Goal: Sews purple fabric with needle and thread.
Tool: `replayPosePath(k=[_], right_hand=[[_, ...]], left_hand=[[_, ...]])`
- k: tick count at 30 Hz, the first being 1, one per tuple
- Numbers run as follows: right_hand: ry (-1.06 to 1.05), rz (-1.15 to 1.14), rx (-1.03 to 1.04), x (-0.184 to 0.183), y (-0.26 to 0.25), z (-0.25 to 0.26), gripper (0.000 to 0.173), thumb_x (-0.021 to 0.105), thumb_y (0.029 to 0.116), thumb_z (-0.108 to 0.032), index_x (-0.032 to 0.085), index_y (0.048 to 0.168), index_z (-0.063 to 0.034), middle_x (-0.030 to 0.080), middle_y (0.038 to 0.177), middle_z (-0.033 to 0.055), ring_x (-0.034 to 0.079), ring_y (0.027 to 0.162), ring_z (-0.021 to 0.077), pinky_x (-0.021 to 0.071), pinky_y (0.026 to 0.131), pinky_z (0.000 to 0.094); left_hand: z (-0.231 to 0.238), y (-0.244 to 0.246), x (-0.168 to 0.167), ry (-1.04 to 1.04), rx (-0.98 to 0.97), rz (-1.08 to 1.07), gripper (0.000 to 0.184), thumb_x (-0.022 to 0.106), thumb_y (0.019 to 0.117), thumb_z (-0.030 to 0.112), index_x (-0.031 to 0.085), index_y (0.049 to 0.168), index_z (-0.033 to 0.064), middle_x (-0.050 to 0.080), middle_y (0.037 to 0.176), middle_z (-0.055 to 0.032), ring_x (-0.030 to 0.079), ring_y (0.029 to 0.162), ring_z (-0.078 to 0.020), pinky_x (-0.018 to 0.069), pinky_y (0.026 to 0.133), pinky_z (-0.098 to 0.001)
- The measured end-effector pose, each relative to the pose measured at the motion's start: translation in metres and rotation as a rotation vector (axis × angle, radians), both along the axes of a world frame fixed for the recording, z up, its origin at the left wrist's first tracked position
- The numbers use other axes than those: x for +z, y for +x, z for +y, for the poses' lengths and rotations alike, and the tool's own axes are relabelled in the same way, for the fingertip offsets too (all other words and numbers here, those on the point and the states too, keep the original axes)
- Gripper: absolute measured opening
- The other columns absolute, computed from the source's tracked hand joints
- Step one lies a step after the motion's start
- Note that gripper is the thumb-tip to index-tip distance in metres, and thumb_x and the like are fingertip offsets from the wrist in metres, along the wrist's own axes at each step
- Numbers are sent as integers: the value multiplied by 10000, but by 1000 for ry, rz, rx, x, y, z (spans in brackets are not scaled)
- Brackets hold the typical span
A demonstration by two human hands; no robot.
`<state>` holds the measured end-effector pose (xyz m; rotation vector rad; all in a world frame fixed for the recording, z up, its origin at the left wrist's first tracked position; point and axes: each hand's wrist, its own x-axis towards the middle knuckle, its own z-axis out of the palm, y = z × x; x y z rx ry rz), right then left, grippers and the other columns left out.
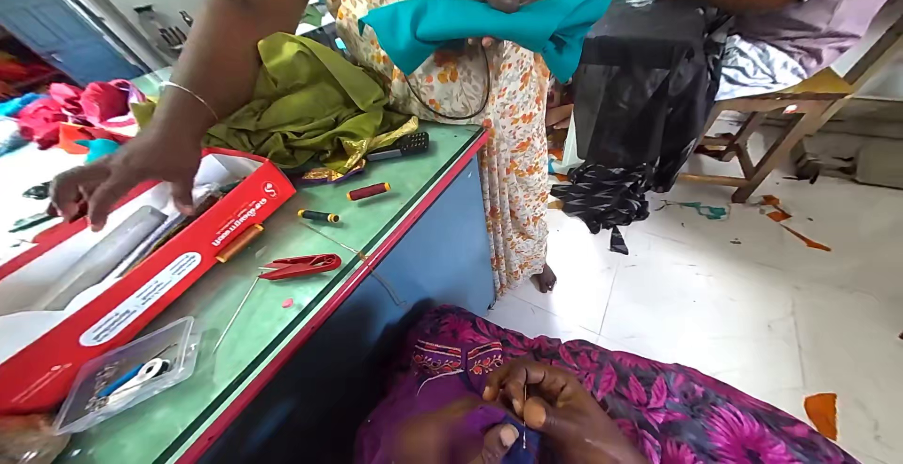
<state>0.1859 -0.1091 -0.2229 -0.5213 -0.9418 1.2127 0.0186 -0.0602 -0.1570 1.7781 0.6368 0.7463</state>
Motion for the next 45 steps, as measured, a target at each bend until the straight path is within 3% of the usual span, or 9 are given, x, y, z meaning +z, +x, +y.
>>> replayPosePath(k=[3, 14, 18, 21, 24, 28, 32, 37, 45], right_hand=[[17, 29, 6, -2, 0, 2, 155, 674, 959, -384, 740, 955, -244, 701, 1119, -154, 609, 1088, -56, 492, 927, 145], [39, 58, -74, -3, 5, 4, 149, 701, 937, -391, 760, 937, -254, 685, 1135, -144, 597, 1153, -7, 494, 1000, 205], [70, 4, -6, -8, 9, 4, 324, 602, 969, -528, 751, 1001, -242, 677, 1280, -86, 581, 1260, 60, 487, 1040, 253], [45, -10, 16, -10, 11, 5, 420, 497, 1008, -566, 742, 1016, -225, 671, 1279, -88, 574, 1258, 58, 477, 1043, 251], [35, -22, 16, -10, 10, 5, 355, 516, 1027, -493, 741, 946, -231, 686, 1235, -107, 582, 1226, 29, 468, 1040, 241], [73, -64, 13, -10, 10, 4, 252, 571, 1030, -386, 754, 967, -224, 679, 1258, -115, 587, 1175, -25, 480, 977, 179], [65, -82, 7, -11, 9, 4, 267, 554, 1037, -394, 744, 970, -218, 677, 1247, -123, 595, 1140, -37, 489, 951, 169], [67, -63, 26, -13, 5, 6, 242, 563, 1030, -404, 712, 1074, -218, 672, 1246, -115, 583, 1185, -9, 471, 1013, 207], [90, 76, 45, -13, -2, 7, 171, 615, 1004, -381, 722, 1022, -250, 696, 1202, -104, 597, 1195, 12, 472, 1012, 206]], left_hand=[[0, 0, 1, -75, -4, 1, 98, 666, 922, 29, 718, 967, -41, 733, 881, 72, 649, 830, 93, 549, 790, -143], [2, 4, 2, -125, -43, 11, 74, 670, 920, 27, 718, 952, -19, 718, 839, 86, 639, 786, 94, 542, 747, -139], [2, 4, 0, -144, -44, -14, 73, 654, 922, 12, 713, 953, -19, 719, 856, 98, 643, 808, 93, 545, 763, -144], [2, 4, 0, -179, -21, -38, 91, 646, 917, -9, 718, 969, 14, 728, 875, 126, 658, 823, 86, 559, 775, -152], [3, 3, -2, -189, -20, -61, 108, 638, 924, -9, 725, 971, 35, 733, 898, 133, 661, 845, 82, 561, 791, -158], [2, 2, -2, -207, 14, -69, 131, 631, 916, -19, 723, 956, 66, 725, 873, 150, 658, 819, 83, 559, 769, -157], [4, 1, -2, -214, 9, -83, 137, 632, 920, -16, 727, 961, 74, 729, 883, 152, 661, 826, 80, 562, 774, -160], [5, -1, -3, -219, -13, -72, 127, 636, 926, -2, 724, 956, 85, 720, 868, 163, 653, 810, 88, 557, 760, -154], [2, 0, -3, -237, -16, -42, 112, 647, 914, -12, 722, 959, 59, 721, 863, 156, 655, 806, 89, 560, 763, -157]])
